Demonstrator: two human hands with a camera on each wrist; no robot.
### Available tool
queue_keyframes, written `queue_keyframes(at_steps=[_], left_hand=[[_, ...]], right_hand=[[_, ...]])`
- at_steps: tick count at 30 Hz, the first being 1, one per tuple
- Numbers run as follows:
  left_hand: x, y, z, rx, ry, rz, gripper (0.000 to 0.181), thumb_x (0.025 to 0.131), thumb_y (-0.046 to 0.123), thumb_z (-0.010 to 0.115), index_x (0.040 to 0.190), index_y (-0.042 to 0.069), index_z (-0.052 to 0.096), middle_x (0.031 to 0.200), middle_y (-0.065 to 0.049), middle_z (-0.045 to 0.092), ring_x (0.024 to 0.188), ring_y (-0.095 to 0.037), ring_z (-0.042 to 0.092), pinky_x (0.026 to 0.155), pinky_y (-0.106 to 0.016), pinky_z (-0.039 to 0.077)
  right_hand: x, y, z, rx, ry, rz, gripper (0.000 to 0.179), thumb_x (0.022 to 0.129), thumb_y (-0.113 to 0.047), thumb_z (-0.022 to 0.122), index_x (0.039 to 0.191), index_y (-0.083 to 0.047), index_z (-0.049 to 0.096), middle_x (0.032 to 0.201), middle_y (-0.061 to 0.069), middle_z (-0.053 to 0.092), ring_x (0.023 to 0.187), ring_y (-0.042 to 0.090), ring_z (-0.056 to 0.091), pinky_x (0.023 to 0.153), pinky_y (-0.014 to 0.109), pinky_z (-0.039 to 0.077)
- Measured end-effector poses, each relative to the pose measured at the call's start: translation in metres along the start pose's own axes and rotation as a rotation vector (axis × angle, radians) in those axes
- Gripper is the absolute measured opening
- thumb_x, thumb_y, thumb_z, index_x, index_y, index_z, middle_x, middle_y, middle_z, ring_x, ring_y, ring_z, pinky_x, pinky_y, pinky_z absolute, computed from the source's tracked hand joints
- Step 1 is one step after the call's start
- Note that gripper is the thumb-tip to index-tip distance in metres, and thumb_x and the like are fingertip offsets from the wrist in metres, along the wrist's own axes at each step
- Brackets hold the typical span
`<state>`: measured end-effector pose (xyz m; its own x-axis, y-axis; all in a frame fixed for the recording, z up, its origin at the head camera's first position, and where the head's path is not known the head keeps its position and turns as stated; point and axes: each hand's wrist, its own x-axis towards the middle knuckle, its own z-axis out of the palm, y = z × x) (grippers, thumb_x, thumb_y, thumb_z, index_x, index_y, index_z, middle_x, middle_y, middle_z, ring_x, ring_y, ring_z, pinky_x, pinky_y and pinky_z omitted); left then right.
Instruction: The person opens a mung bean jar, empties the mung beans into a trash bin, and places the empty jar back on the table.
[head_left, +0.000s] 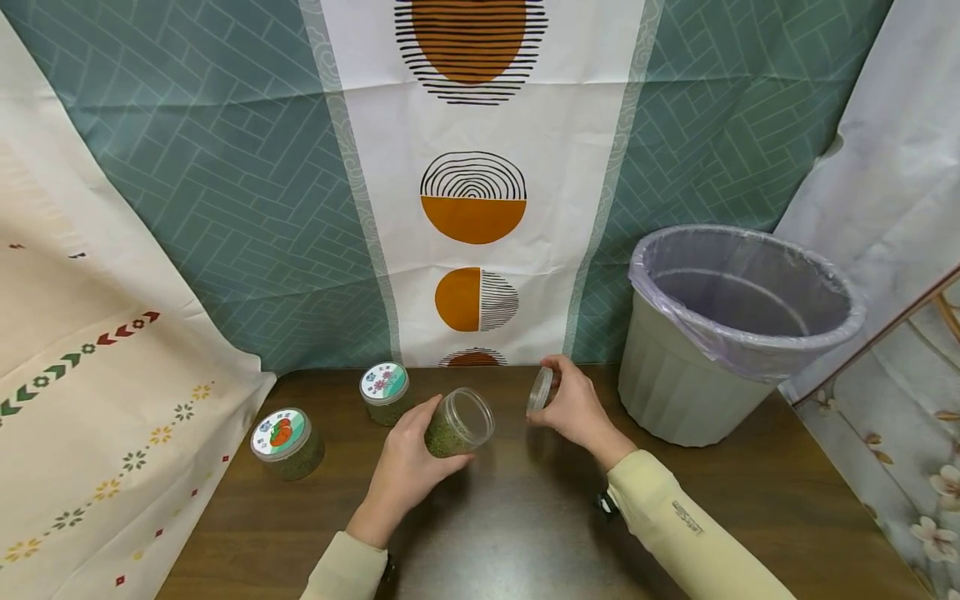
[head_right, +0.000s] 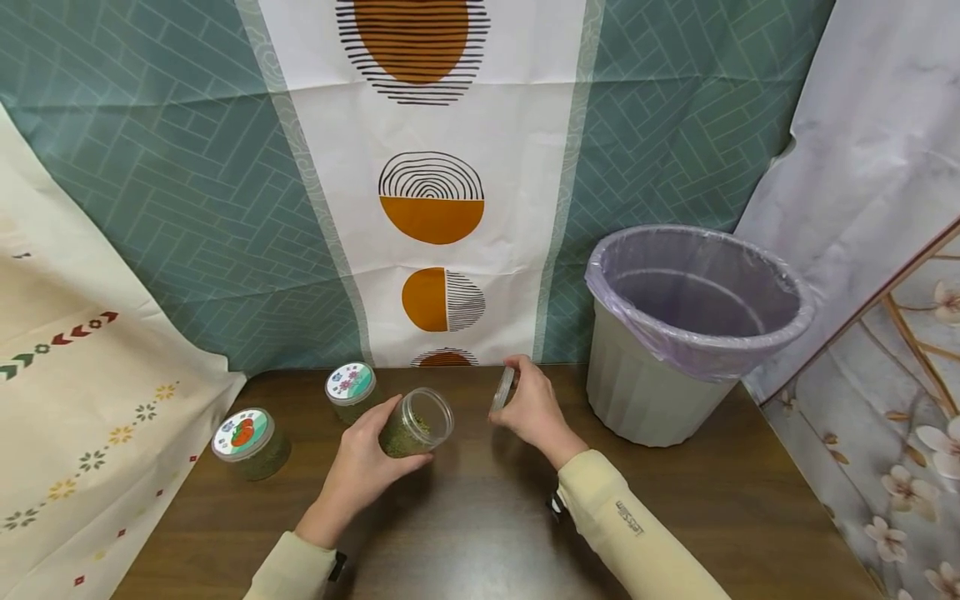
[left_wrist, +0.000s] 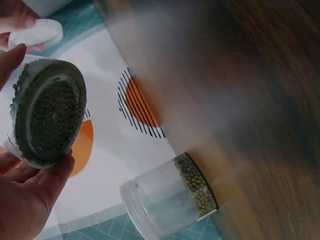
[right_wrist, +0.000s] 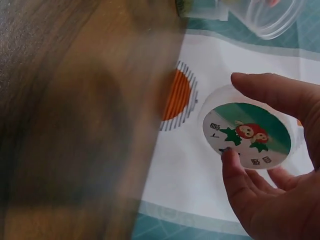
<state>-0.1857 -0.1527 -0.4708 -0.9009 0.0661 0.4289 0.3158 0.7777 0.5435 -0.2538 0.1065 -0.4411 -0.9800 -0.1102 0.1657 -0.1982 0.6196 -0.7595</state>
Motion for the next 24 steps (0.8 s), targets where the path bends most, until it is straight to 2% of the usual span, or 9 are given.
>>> queue_keyframes(at_steps=[5, 12, 15, 19, 24], left_hand=[[0.000, -0.001, -0.001, 0.004, -0.002, -0.009, 0.093, 0.055, 0.053, 0.084, 0.133, 0.016, 0.050, 0.128, -0.001, 0.057, 0.115, -0.020, 0.055, 0.093, -0.040, 0.051], [-0.002, -0.002, -0.002, -0.005, -0.002, -0.013, 0.093, 0.055, 0.050, 0.085, 0.133, 0.014, 0.051, 0.128, -0.001, 0.057, 0.115, -0.020, 0.055, 0.092, -0.040, 0.051], [-0.003, -0.004, -0.002, 0.000, -0.005, -0.010, 0.092, 0.055, 0.050, 0.085, 0.133, 0.016, 0.051, 0.128, 0.000, 0.056, 0.115, -0.019, 0.055, 0.093, -0.039, 0.051], [-0.003, -0.005, -0.002, 0.011, 0.000, -0.005, 0.091, 0.055, 0.050, 0.085, 0.133, 0.017, 0.050, 0.128, 0.001, 0.056, 0.115, -0.018, 0.055, 0.092, -0.038, 0.051], [-0.004, -0.008, -0.005, 0.012, 0.002, -0.007, 0.091, 0.056, 0.050, 0.085, 0.133, 0.016, 0.050, 0.128, 0.000, 0.057, 0.114, -0.019, 0.056, 0.091, -0.038, 0.052]], right_hand=[[0.009, 0.007, 0.014, -0.057, -0.007, -0.009, 0.096, 0.045, -0.008, 0.088, 0.131, -0.004, 0.047, 0.123, 0.014, 0.055, 0.105, 0.031, 0.054, 0.083, 0.043, 0.051], [0.014, 0.009, 0.036, -0.142, -0.088, 0.015, 0.094, 0.045, -0.014, 0.091, 0.130, -0.002, 0.051, 0.121, 0.014, 0.058, 0.103, 0.032, 0.055, 0.081, 0.041, 0.053], [0.014, 0.011, 0.045, -0.135, -0.118, 0.025, 0.095, 0.045, -0.016, 0.092, 0.130, -0.003, 0.052, 0.118, 0.013, 0.060, 0.099, 0.029, 0.056, 0.079, 0.039, 0.053], [0.015, 0.013, 0.056, -0.104, -0.165, -0.008, 0.095, 0.044, -0.015, 0.093, 0.130, -0.006, 0.052, 0.114, 0.011, 0.062, 0.095, 0.026, 0.058, 0.077, 0.037, 0.052], [0.015, 0.014, 0.068, -0.096, -0.216, -0.019, 0.099, 0.044, -0.017, 0.092, 0.132, -0.005, 0.047, 0.117, 0.010, 0.061, 0.095, 0.023, 0.057, 0.079, 0.036, 0.051]])
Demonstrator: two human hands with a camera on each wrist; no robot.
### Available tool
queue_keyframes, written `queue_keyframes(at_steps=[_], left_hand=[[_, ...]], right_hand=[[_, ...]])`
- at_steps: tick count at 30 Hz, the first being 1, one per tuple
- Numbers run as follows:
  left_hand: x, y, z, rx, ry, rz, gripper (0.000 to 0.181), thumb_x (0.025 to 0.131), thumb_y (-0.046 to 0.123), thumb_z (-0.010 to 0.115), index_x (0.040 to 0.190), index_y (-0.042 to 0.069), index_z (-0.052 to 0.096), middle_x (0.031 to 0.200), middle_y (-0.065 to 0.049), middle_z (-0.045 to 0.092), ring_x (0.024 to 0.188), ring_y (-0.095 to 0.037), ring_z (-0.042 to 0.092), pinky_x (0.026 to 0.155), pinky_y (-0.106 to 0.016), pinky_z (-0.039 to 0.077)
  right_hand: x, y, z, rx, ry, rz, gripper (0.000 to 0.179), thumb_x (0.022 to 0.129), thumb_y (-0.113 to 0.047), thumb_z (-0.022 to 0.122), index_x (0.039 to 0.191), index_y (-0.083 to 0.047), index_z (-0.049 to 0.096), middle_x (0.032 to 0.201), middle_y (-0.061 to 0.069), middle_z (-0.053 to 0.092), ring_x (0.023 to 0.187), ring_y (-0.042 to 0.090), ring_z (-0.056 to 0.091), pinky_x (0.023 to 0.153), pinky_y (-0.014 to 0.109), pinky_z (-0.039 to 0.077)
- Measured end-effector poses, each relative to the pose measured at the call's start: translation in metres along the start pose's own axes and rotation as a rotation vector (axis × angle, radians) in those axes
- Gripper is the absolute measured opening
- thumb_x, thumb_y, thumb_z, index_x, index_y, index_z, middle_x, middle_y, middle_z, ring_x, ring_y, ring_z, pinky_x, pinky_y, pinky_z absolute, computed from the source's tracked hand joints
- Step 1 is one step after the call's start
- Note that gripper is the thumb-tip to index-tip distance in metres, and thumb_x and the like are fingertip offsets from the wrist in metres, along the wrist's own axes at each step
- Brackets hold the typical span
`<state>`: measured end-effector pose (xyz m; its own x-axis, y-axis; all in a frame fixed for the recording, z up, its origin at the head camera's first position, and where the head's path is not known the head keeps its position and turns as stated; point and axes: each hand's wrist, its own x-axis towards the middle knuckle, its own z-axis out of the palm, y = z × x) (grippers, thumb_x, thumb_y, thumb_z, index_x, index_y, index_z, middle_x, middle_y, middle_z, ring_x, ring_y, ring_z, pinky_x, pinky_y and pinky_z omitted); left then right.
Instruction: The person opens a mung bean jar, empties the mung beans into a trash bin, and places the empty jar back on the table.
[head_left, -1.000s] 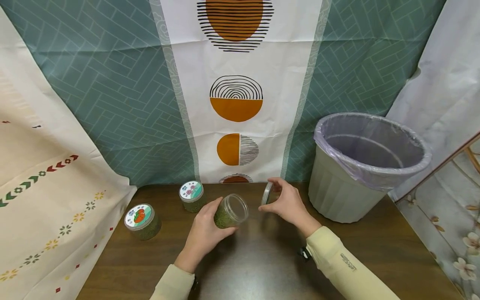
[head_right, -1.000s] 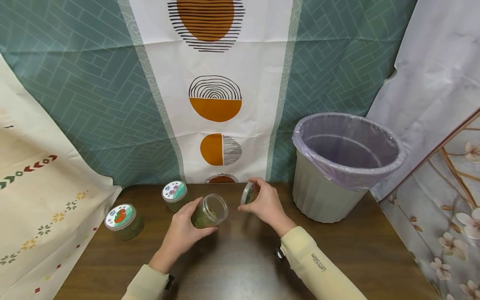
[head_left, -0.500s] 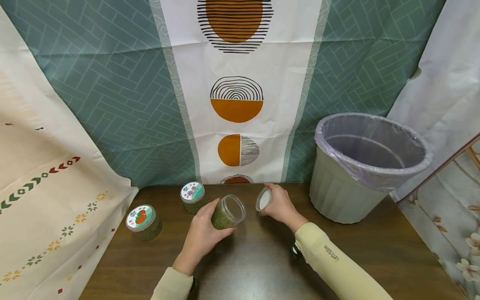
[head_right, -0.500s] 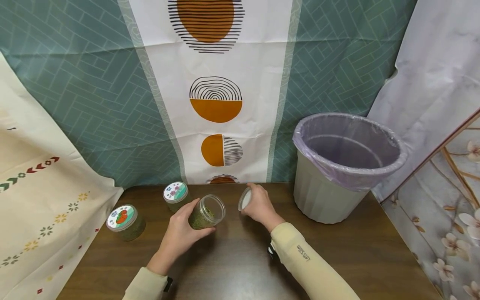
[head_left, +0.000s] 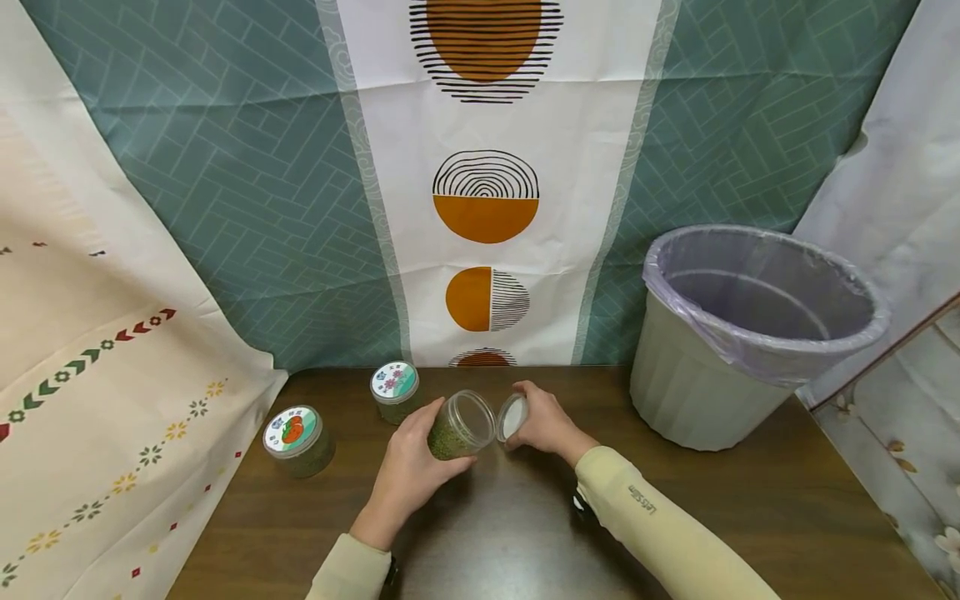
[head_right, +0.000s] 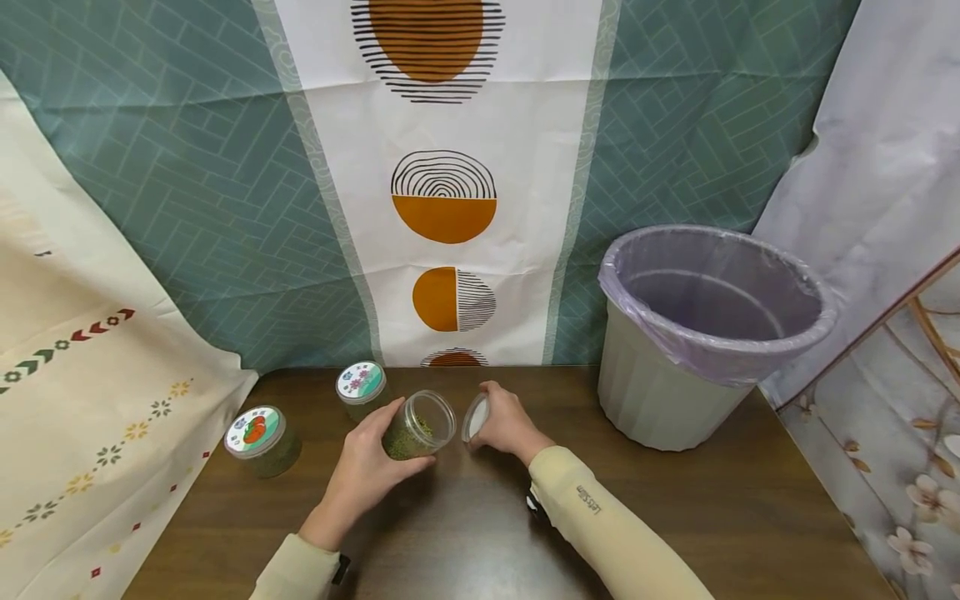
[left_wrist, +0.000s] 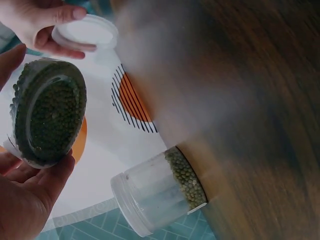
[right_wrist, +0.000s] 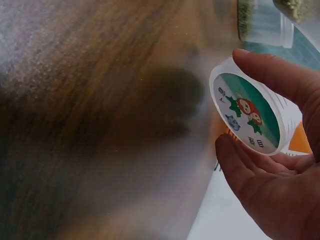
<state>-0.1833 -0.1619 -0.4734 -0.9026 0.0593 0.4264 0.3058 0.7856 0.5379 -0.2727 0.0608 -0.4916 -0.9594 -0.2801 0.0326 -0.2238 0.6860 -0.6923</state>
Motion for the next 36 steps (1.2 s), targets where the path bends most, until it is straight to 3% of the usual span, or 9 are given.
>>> queue_keyframes(at_steps=[7, 12, 23, 27, 31, 36], left_hand=[[0.000, -0.001, 0.001, -0.004, 0.002, 0.004, 0.091, 0.056, 0.049, 0.085, 0.133, 0.016, 0.051, 0.128, 0.000, 0.057, 0.115, -0.018, 0.055, 0.092, -0.037, 0.051], [-0.001, -0.002, 0.001, -0.008, 0.004, 0.007, 0.091, 0.056, 0.049, 0.085, 0.133, 0.015, 0.051, 0.129, -0.001, 0.056, 0.116, -0.019, 0.055, 0.092, -0.038, 0.051], [-0.003, -0.004, 0.001, -0.010, 0.020, 0.002, 0.091, 0.054, 0.049, 0.086, 0.132, 0.016, 0.052, 0.127, -0.001, 0.057, 0.115, -0.019, 0.056, 0.093, -0.038, 0.051], [-0.003, -0.003, 0.001, -0.012, 0.024, -0.008, 0.092, 0.054, 0.049, 0.086, 0.131, 0.015, 0.052, 0.127, -0.001, 0.058, 0.113, -0.020, 0.057, 0.092, -0.039, 0.051], [-0.003, -0.002, 0.000, -0.032, 0.044, -0.021, 0.091, 0.053, 0.050, 0.087, 0.129, 0.015, 0.052, 0.122, 0.001, 0.060, 0.108, -0.017, 0.059, 0.089, -0.037, 0.053], [-0.002, -0.001, 0.000, -0.080, 0.081, -0.031, 0.088, 0.051, 0.052, 0.086, 0.125, 0.020, 0.052, 0.112, 0.006, 0.062, 0.098, -0.011, 0.060, 0.084, -0.034, 0.053]], right_hand=[[0.000, 0.002, 0.003, -0.065, -0.044, -0.008, 0.091, 0.049, -0.025, 0.091, 0.127, 0.001, 0.052, 0.112, 0.013, 0.063, 0.093, 0.024, 0.059, 0.078, 0.037, 0.052], [0.001, 0.005, 0.005, -0.098, -0.046, -0.021, 0.091, 0.045, -0.023, 0.092, 0.124, 0.003, 0.054, 0.112, 0.014, 0.064, 0.095, 0.024, 0.061, 0.081, 0.037, 0.052], [0.000, 0.012, 0.007, -0.244, -0.038, 0.022, 0.087, 0.042, -0.039, 0.092, 0.117, -0.006, 0.063, 0.102, 0.010, 0.061, 0.091, 0.023, 0.053, 0.078, 0.036, 0.048], [-0.001, 0.013, 0.005, -0.231, -0.049, 0.031, 0.090, 0.043, -0.040, 0.092, 0.120, -0.004, 0.060, 0.104, 0.011, 0.060, 0.092, 0.023, 0.054, 0.080, 0.038, 0.048], [-0.003, 0.009, 0.000, -0.196, -0.049, 0.042, 0.096, 0.046, -0.041, 0.092, 0.125, -0.001, 0.056, 0.114, 0.013, 0.061, 0.103, 0.027, 0.056, 0.087, 0.041, 0.049], [-0.005, -0.009, -0.022, -0.158, -0.012, 0.072, 0.084, 0.061, -0.039, 0.086, 0.129, -0.002, 0.053, 0.123, 0.014, 0.060, 0.115, 0.029, 0.055, 0.094, 0.043, 0.048]])
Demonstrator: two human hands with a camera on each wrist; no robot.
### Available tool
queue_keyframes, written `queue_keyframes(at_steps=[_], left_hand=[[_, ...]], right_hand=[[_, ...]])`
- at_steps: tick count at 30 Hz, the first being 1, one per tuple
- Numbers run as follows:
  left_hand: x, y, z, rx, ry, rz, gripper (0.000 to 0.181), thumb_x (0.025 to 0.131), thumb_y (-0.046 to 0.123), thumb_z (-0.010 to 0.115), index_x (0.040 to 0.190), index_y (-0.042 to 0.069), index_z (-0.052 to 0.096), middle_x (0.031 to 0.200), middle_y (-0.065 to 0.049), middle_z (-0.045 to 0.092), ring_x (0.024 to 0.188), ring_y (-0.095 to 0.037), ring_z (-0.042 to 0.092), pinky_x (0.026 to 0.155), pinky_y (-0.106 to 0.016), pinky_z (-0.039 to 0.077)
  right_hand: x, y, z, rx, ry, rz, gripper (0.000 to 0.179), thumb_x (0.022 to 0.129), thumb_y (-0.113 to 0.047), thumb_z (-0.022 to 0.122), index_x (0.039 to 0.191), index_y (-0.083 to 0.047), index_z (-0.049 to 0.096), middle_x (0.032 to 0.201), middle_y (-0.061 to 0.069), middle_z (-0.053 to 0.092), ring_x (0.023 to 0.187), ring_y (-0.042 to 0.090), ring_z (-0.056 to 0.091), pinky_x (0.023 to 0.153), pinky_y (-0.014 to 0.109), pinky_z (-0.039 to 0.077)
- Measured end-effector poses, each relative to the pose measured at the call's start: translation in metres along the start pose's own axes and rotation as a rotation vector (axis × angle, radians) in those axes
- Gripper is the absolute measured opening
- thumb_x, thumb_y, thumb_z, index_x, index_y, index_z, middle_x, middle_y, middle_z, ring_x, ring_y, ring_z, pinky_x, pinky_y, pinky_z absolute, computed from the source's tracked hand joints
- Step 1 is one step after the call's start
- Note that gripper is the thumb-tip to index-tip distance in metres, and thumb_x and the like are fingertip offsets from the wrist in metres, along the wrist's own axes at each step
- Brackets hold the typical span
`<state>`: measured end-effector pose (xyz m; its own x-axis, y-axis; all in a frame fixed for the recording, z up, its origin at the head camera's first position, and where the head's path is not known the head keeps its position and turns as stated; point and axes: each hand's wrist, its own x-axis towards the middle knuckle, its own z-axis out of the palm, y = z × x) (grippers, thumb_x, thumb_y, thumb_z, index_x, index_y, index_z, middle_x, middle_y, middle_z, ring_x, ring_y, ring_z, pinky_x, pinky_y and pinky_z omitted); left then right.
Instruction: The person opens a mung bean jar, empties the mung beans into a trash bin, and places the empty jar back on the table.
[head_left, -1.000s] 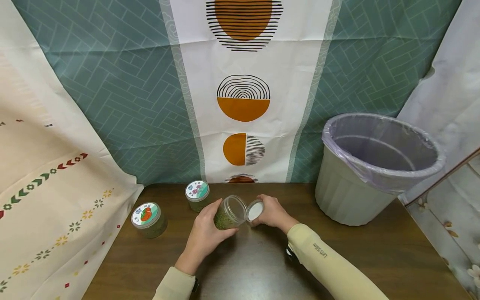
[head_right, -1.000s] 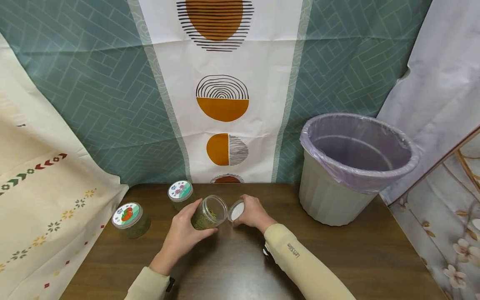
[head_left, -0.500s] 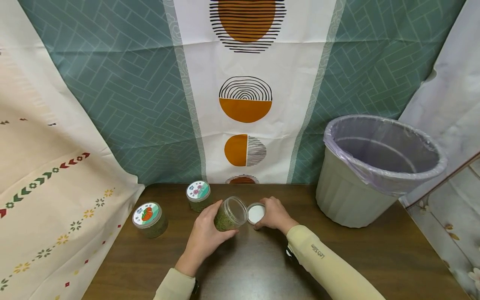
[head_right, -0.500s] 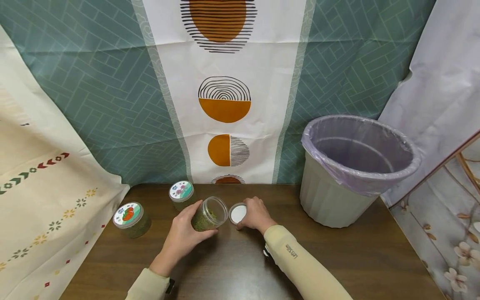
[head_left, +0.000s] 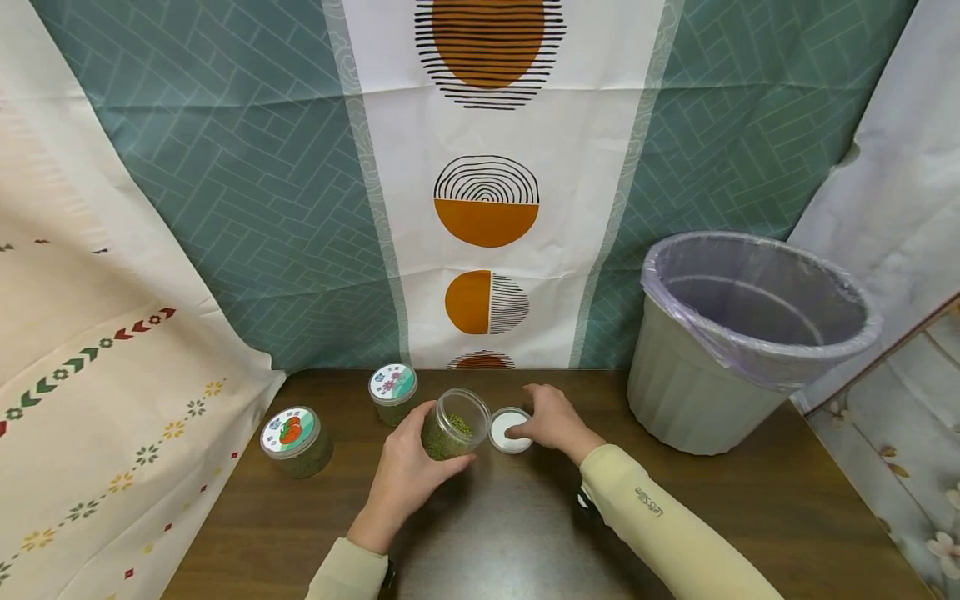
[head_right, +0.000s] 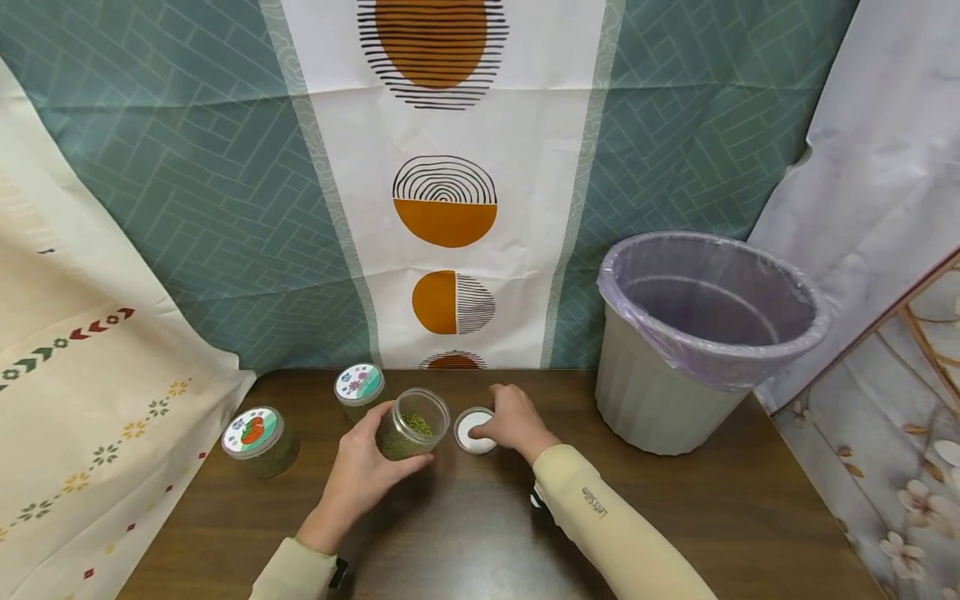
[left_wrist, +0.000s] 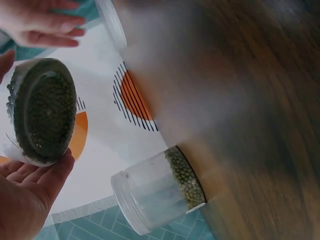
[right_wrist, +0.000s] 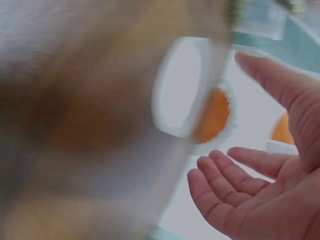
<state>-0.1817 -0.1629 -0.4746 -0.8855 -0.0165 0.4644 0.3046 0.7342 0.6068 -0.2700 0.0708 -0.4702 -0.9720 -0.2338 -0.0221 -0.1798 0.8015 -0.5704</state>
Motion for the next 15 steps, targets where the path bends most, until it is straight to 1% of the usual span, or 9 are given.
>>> queue_keyframes(at_steps=[2, 5, 8, 11, 13, 15], left_hand=[[0.001, 0.001, 0.000, -0.020, 0.005, -0.006, 0.088, 0.051, 0.052, 0.086, 0.125, 0.021, 0.052, 0.110, 0.006, 0.062, 0.097, -0.010, 0.059, 0.084, -0.034, 0.052], [0.001, 0.003, 0.000, -0.030, 0.006, -0.016, 0.087, 0.051, 0.054, 0.086, 0.125, 0.021, 0.052, 0.111, 0.006, 0.062, 0.098, -0.011, 0.060, 0.084, -0.034, 0.052], [0.001, 0.004, 0.000, -0.033, 0.009, -0.009, 0.088, 0.051, 0.054, 0.085, 0.125, 0.020, 0.052, 0.111, 0.005, 0.062, 0.099, -0.011, 0.060, 0.085, -0.034, 0.052], [0.001, 0.004, 0.000, -0.034, 0.012, -0.006, 0.089, 0.051, 0.054, 0.086, 0.125, 0.019, 0.052, 0.112, 0.004, 0.062, 0.099, -0.013, 0.060, 0.085, -0.035, 0.053], [0.002, 0.005, 0.000, -0.032, 0.015, -0.008, 0.090, 0.051, 0.053, 0.086, 0.126, 0.018, 0.052, 0.114, 0.003, 0.062, 0.101, -0.013, 0.060, 0.086, -0.036, 0.052], [0.003, 0.005, 0.000, -0.036, 0.014, -0.006, 0.090, 0.051, 0.052, 0.087, 0.127, 0.018, 0.052, 0.115, 0.003, 0.062, 0.102, -0.014, 0.060, 0.087, -0.037, 0.052]], right_hand=[[-0.002, -0.007, -0.015, -0.008, 0.024, -0.014, 0.073, 0.067, -0.038, 0.081, 0.126, -0.003, 0.056, 0.122, 0.012, 0.061, 0.115, 0.029, 0.056, 0.093, 0.042, 0.048], [-0.007, -0.020, -0.046, -0.020, 0.054, -0.062, 0.056, 0.075, -0.037, 0.075, 0.119, -0.005, 0.062, 0.117, 0.010, 0.065, 0.111, 0.026, 0.059, 0.092, 0.040, 0.050], [-0.013, -0.032, -0.087, -0.029, 0.087, -0.122, 0.041, 0.081, -0.034, 0.070, 0.111, -0.006, 0.067, 0.109, 0.009, 0.069, 0.101, 0.023, 0.064, 0.086, 0.038, 0.053], [-0.022, -0.044, -0.131, -0.051, 0.130, -0.167, 0.030, 0.086, -0.032, 0.064, 0.106, -0.011, 0.070, 0.102, 0.004, 0.071, 0.092, 0.019, 0.067, 0.080, 0.036, 0.054], [-0.027, -0.051, -0.159, -0.069, 0.174, -0.189, 0.024, 0.088, -0.030, 0.062, 0.103, -0.014, 0.072, 0.099, 0.002, 0.072, 0.088, 0.017, 0.067, 0.077, 0.035, 0.054], [-0.033, -0.056, -0.187, -0.083, 0.219, -0.192, 0.021, 0.089, -0.028, 0.062, 0.101, -0.015, 0.073, 0.096, 0.002, 0.072, 0.086, 0.017, 0.066, 0.075, 0.036, 0.054]])
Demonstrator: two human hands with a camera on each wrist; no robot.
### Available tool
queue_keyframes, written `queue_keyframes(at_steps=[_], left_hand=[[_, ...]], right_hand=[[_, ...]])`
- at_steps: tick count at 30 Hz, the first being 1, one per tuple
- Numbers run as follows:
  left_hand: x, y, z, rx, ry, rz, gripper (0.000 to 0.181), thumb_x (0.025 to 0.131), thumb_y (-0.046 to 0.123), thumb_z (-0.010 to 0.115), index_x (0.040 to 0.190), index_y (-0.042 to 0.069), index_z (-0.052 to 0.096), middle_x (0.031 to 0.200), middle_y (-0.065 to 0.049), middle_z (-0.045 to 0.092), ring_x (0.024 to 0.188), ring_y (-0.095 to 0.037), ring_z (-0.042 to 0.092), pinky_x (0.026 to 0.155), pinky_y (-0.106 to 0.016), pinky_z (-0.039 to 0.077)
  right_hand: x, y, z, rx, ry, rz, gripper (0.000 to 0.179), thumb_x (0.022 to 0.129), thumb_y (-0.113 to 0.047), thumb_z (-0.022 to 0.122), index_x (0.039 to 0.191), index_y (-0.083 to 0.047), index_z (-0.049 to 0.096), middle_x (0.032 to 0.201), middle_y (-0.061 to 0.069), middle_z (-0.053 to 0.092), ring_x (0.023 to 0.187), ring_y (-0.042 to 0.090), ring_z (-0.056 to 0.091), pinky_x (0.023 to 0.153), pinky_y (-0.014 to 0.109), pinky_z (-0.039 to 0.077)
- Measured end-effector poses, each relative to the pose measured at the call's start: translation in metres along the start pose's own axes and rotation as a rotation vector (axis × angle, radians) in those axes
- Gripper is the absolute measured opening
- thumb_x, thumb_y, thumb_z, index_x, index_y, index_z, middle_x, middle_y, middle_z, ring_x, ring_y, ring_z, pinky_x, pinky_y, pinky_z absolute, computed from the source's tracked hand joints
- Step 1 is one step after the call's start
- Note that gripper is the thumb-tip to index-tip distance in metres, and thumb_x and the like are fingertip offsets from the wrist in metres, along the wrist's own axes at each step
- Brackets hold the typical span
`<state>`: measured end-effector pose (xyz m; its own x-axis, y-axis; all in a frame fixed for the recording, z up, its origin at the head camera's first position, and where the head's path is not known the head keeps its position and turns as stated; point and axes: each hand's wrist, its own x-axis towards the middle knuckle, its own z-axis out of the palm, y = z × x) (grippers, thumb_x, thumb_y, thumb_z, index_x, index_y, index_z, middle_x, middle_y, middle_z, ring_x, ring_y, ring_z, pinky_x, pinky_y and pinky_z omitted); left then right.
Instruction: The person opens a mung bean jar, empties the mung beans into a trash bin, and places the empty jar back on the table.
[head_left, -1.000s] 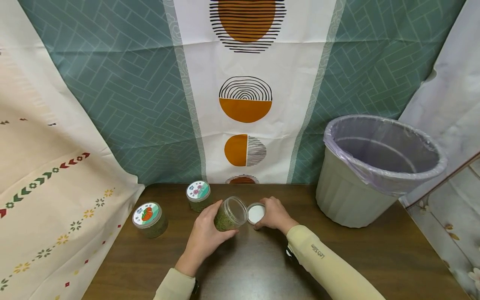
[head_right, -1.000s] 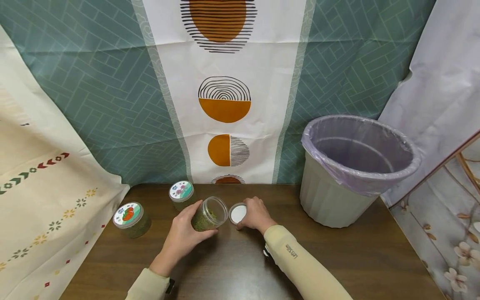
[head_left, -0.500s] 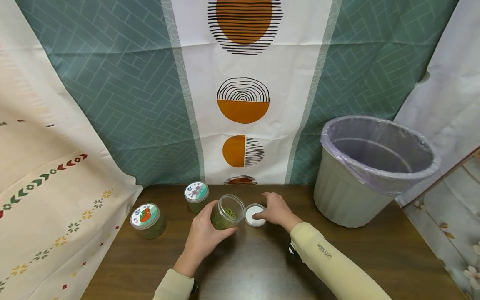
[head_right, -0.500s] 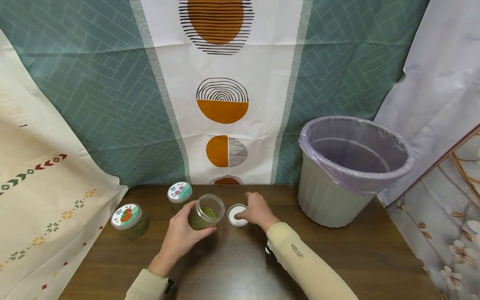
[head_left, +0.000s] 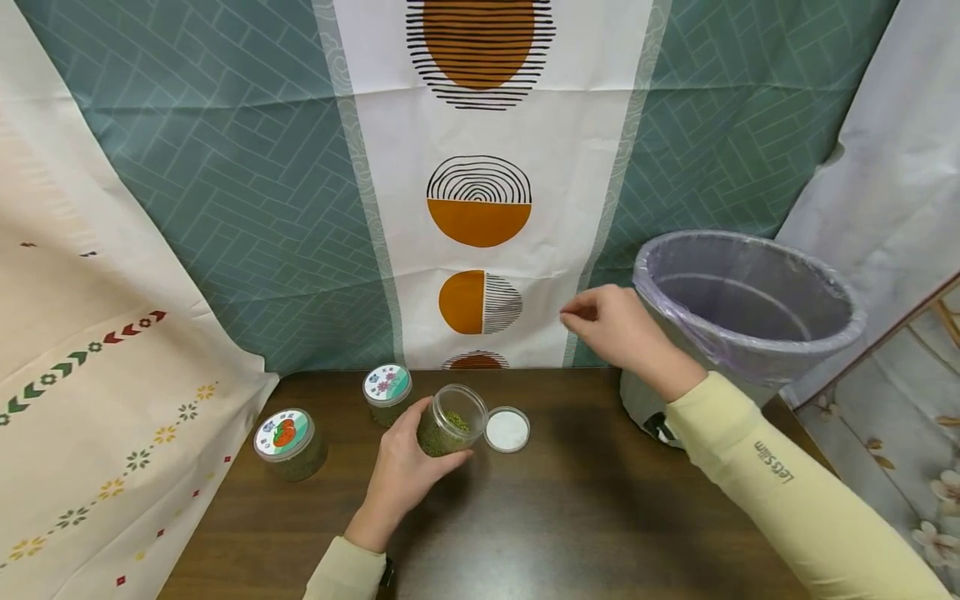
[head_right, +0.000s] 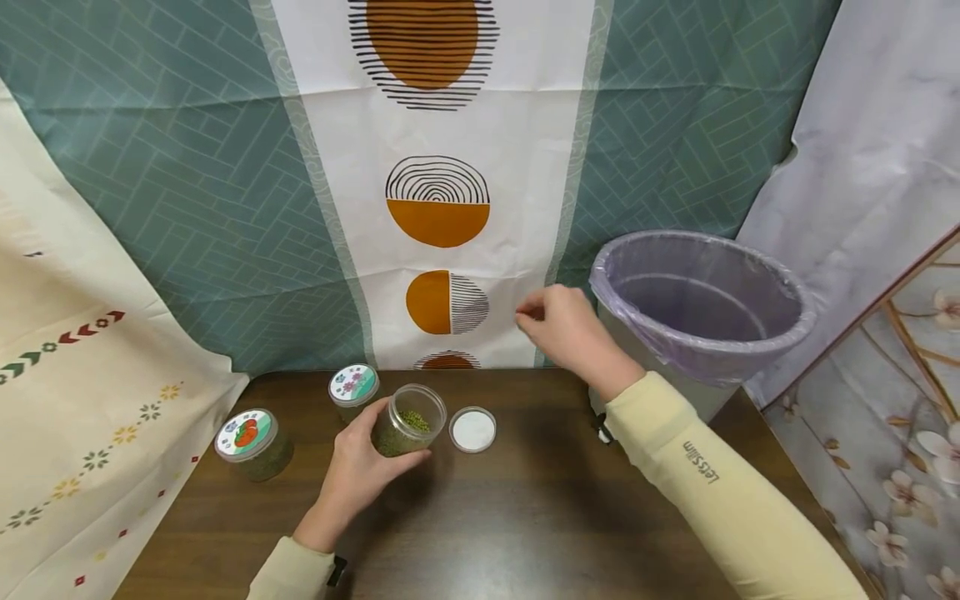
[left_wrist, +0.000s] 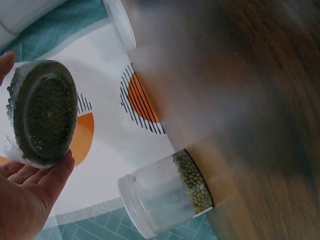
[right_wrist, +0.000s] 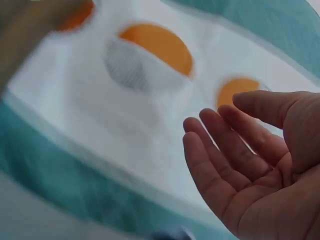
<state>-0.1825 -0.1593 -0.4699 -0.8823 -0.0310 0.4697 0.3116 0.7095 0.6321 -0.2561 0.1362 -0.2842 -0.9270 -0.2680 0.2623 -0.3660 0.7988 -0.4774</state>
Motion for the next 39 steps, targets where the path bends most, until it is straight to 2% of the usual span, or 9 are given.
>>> queue_keyframes(at_steps=[6, 10, 17, 19, 22, 27, 30, 35, 39], left_hand=[[0.001, 0.002, 0.000, -0.006, 0.001, 0.004, 0.090, 0.051, 0.051, 0.087, 0.127, 0.018, 0.052, 0.115, 0.003, 0.061, 0.103, -0.014, 0.060, 0.087, -0.038, 0.052], [0.002, 0.002, 0.000, -0.010, -0.003, 0.014, 0.089, 0.052, 0.051, 0.086, 0.127, 0.018, 0.052, 0.116, 0.003, 0.061, 0.103, -0.014, 0.060, 0.087, -0.038, 0.052], [0.003, 0.001, 0.000, -0.019, 0.004, 0.030, 0.088, 0.052, 0.051, 0.087, 0.126, 0.018, 0.052, 0.115, 0.005, 0.061, 0.103, -0.015, 0.060, 0.088, -0.037, 0.052], [0.003, 0.001, -0.001, -0.021, 0.008, 0.029, 0.088, 0.051, 0.050, 0.087, 0.126, 0.019, 0.053, 0.115, 0.005, 0.061, 0.102, -0.015, 0.060, 0.088, -0.037, 0.052], [0.004, 0.001, -0.001, -0.023, 0.005, 0.027, 0.087, 0.052, 0.050, 0.087, 0.126, 0.019, 0.053, 0.115, 0.005, 0.061, 0.103, -0.015, 0.060, 0.088, -0.036, 0.052], [0.003, 0.000, -0.001, -0.017, -0.002, 0.023, 0.088, 0.052, 0.051, 0.087, 0.126, 0.018, 0.052, 0.116, 0.004, 0.061, 0.103, -0.015, 0.059, 0.088, -0.037, 0.052], [0.003, -0.001, -0.001, -0.010, -0.003, 0.015, 0.089, 0.052, 0.049, 0.087, 0.127, 0.017, 0.053, 0.116, 0.003, 0.061, 0.104, -0.017, 0.060, 0.089, -0.037, 0.052], [0.001, 0.000, -0.002, -0.017, -0.028, 0.004, 0.087, 0.053, 0.048, 0.087, 0.127, 0.019, 0.052, 0.116, 0.005, 0.060, 0.103, -0.014, 0.059, 0.088, -0.036, 0.052], [0.000, 0.002, -0.003, -0.024, -0.039, 0.002, 0.087, 0.053, 0.048, 0.087, 0.127, 0.020, 0.052, 0.115, 0.006, 0.060, 0.103, -0.010, 0.058, 0.088, -0.034, 0.051]], right_hand=[[0.000, 0.014, -0.072, -0.060, 0.095, 0.084, 0.029, 0.091, -0.035, 0.057, 0.106, -0.015, 0.072, 0.104, 0.009, 0.071, 0.094, 0.023, 0.063, 0.074, 0.040, 0.050], [-0.003, 0.038, -0.108, -0.125, 0.131, 0.155, 0.037, 0.091, -0.041, 0.054, 0.110, -0.013, 0.071, 0.108, 0.013, 0.069, 0.091, 0.024, 0.062, 0.062, 0.035, 0.048], [-0.007, 0.078, -0.151, -0.170, 0.151, 0.247, 0.046, 0.087, -0.047, 0.056, 0.110, -0.010, 0.070, 0.108, 0.016, 0.068, 0.072, 0.004, 0.055, 0.053, 0.028, 0.046], [-0.007, 0.087, -0.160, -0.170, 0.138, 0.268, 0.051, 0.086, -0.051, 0.056, 0.112, -0.009, 0.069, 0.107, 0.016, 0.069, 0.071, 0.002, 0.053, 0.053, 0.029, 0.047], [-0.009, 0.100, -0.172, -0.182, 0.132, 0.324, 0.058, 0.085, -0.053, 0.055, 0.117, -0.005, 0.065, 0.106, 0.018, 0.068, 0.071, 0.010, 0.057, 0.051, 0.031, 0.048], [-0.015, 0.127, -0.186, -0.247, 0.180, 0.409, 0.061, 0.085, -0.044, 0.058, 0.116, 0.008, 0.060, 0.107, 0.031, 0.062, 0.075, 0.034, 0.060, 0.050, 0.038, 0.048], [-0.022, 0.144, -0.190, -0.299, 0.185, 0.469, 0.060, 0.085, -0.038, 0.058, 0.114, 0.014, 0.056, 0.113, 0.037, 0.055, 0.089, 0.047, 0.053, 0.055, 0.048, 0.047], [-0.031, 0.172, -0.191, -0.381, 0.163, 0.553, 0.056, 0.086, -0.030, 0.057, 0.111, 0.020, 0.053, 0.114, 0.041, 0.048, 0.097, 0.053, 0.047, 0.070, 0.060, 0.045], [-0.038, 0.191, -0.191, -0.356, 0.118, 0.607, 0.051, 0.084, -0.026, 0.058, 0.101, 0.022, 0.054, 0.095, 0.040, 0.053, 0.080, 0.047, 0.053, 0.062, 0.054, 0.049]])
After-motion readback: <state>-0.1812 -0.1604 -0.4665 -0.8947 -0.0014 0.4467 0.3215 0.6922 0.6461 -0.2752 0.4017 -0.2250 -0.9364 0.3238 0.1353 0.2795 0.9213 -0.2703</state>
